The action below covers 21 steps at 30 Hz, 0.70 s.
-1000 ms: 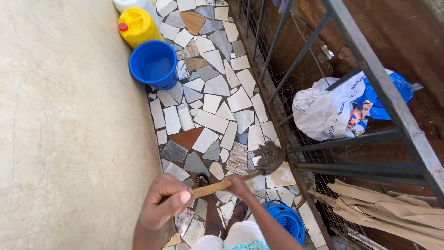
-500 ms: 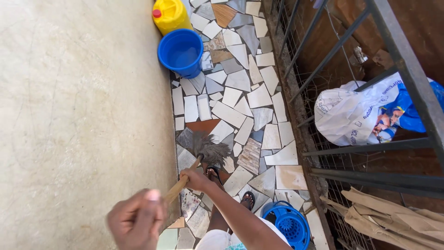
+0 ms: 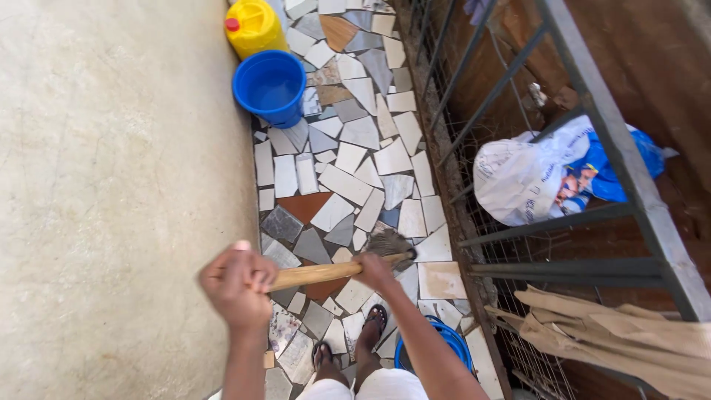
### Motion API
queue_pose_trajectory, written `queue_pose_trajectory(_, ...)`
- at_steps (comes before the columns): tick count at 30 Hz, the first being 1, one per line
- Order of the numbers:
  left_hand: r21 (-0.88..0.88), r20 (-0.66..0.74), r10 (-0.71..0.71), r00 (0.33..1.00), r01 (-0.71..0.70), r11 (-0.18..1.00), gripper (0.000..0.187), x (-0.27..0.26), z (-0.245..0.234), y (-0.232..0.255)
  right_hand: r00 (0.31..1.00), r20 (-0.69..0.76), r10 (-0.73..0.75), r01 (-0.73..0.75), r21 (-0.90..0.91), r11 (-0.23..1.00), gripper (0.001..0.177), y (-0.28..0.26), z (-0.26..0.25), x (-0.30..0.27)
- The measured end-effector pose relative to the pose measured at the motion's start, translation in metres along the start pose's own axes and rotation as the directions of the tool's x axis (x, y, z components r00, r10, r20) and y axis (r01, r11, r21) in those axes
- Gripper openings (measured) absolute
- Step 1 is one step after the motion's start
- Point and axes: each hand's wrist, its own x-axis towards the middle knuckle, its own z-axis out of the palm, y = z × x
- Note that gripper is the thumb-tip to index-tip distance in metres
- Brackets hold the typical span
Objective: Mopping a mosaic-tiled walkway with a long-handled mop and water from buckets.
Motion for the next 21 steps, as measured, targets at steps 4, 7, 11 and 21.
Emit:
queue_pose_trajectory(4,-0.028,0.242,-0.144,0.96,0.155,0.988,0.047,-0.034,0.024,-0.026,0.993,-0.055,0.107,-0.107,0.009,0.994,0.019,0.078,-0.001,-0.051)
queue_pose_trajectory(7,-0.021,0.493,-0.211,0.844,0.254,0.967,0.048,-0.051,0.021,-0.008,0.959,-0.234,0.157,-0.147,0.062,0.987,0.023,0.06,0.0,-0.098)
queue_pose_trajectory(11,0.171,0.755,-0.256,0.604,0.196,0.966,0.051,-0.052,-0.01,0.036,0.947,-0.227,0.225,-0.167,0.249,0.954,0.022,0.011,0.044,-0.117)
queue_pose_trajectory(21,0.55,0.776,-0.476,0.414,-0.074,0.832,0.054,-0.096,-0.047,0.148,0.994,-0.074,-0.079,0.108,0.647,0.755,0.028,-0.158,0.161,-0.068)
